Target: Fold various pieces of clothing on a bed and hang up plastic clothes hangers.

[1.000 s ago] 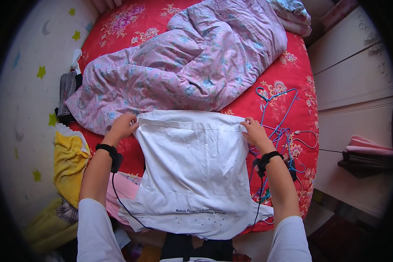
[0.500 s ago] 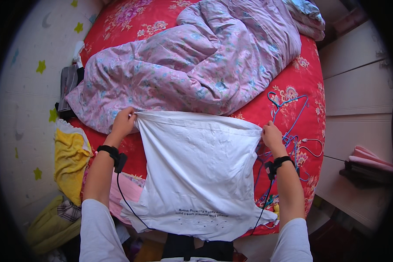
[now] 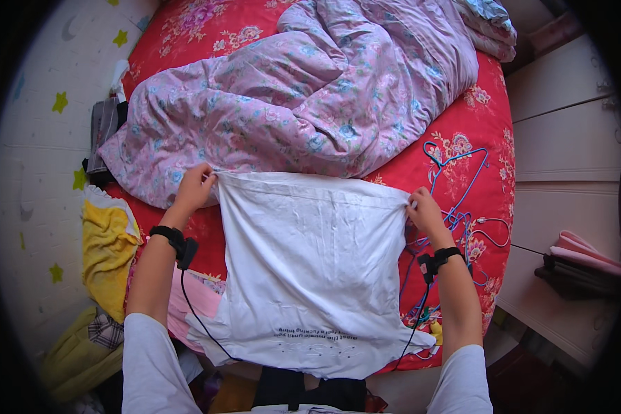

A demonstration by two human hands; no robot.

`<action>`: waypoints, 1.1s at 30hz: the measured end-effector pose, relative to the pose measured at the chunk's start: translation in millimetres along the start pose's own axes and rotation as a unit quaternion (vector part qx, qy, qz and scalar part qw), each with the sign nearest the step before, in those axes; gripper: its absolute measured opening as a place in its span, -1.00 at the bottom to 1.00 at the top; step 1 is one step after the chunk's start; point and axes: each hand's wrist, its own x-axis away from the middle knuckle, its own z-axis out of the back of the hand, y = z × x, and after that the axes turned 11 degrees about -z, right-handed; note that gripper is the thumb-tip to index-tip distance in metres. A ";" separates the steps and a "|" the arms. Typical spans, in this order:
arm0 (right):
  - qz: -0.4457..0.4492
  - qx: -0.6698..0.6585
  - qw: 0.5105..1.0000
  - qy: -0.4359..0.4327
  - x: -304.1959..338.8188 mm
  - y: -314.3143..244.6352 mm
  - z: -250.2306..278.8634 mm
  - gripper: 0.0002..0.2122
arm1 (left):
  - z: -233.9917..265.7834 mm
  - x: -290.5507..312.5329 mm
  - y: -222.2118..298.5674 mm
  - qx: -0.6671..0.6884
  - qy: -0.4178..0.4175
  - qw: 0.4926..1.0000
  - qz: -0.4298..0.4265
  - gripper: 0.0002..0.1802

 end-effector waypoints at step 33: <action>-0.653 -0.489 0.559 0.143 419.3 120.9 -94.7 -0.41 | -129.1 462.9 50.3 0.004 0.183 0.873 0.451 -0.13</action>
